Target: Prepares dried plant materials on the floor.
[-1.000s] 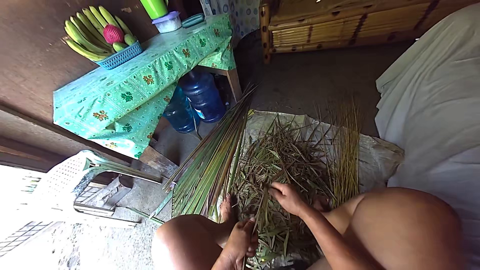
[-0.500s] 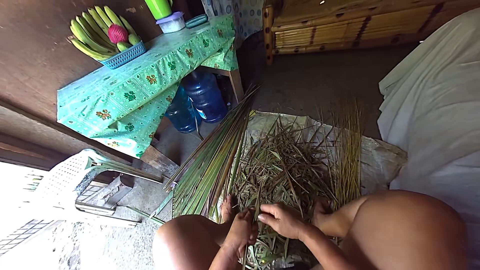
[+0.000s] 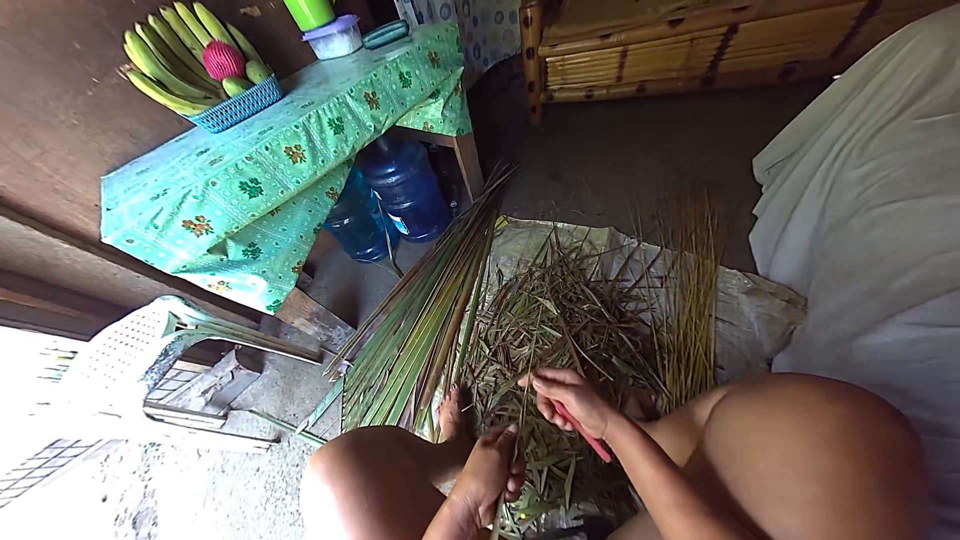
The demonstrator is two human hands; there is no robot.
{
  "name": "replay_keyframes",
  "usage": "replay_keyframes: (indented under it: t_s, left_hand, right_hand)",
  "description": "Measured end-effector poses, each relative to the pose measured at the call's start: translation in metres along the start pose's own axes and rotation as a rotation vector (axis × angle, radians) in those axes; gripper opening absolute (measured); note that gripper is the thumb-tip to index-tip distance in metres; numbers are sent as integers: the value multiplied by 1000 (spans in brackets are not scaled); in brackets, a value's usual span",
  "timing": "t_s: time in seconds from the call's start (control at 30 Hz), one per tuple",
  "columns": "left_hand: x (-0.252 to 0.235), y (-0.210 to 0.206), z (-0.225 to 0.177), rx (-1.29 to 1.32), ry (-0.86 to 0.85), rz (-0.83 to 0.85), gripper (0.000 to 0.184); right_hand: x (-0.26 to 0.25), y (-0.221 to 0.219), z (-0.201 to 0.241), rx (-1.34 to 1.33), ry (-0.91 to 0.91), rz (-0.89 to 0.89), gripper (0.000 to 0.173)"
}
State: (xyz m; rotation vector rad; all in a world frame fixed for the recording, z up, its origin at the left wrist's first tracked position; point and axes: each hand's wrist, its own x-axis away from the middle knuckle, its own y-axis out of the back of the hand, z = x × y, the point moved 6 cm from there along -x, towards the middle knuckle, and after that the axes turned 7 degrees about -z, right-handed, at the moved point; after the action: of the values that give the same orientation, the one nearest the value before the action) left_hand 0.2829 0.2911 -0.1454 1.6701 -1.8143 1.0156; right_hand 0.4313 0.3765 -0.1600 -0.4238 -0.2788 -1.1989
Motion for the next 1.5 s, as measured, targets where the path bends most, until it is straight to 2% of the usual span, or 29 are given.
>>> replay_keyframes:
  t_s: [0.17, 0.23, 0.33, 0.43, 0.5, 0.6, 0.7, 0.77, 0.87, 1.0, 1.1, 1.2, 1.37, 1.5]
  left_hand:
    - [11, 4, 10, -44, -30, 97, 35]
    - [13, 10, 15, -79, -61, 88, 32]
    - [8, 17, 10, -58, -106, -5, 31]
    - [1, 18, 0, -13, -85, -30, 34]
    - [0, 16, -4, 18, -66, -35, 33]
    - [3, 15, 0, -13, -49, -9, 32]
    - [14, 12, 8, -77, -46, 27, 30]
    - [14, 14, 10, -64, -45, 8, 30]
    - [4, 19, 6, -17, -34, -44, 32]
    - [-6, 15, -8, 15, -31, -62, 33]
    - [-3, 10, -8, -7, -29, -33, 31]
    - [6, 8, -2, -31, -28, -11, 30]
    - [10, 9, -1, -48, -19, -9, 28]
    - [16, 14, 0, -70, -30, 8, 31]
  right_hand:
    - [-8, 26, 16, 25, 75, -231, 31]
    - [-8, 30, 19, 103, 83, -247, 28]
    - [8, 3, 17, 287, 162, -50, 29]
    - [28, -34, 10, 475, 298, 173, 29]
    - [32, -41, 9, 624, 339, 228, 31]
    - [17, -20, 10, 699, 383, 59, 33]
    - [-4, 23, 12, 647, 244, -157, 33]
    - [-10, 38, 16, 597, 217, -229, 32]
    - [10, 8, 22, 525, 217, -42, 32]
    - [30, -35, 5, 549, 304, 207, 31]
    - [20, -22, 8, 653, 339, 67, 33]
    - [-2, 12, 9, 695, 216, -126, 33]
    - [-10, 27, 6, 643, 191, -330, 33]
    - [-16, 60, 12, 572, 152, -464, 34]
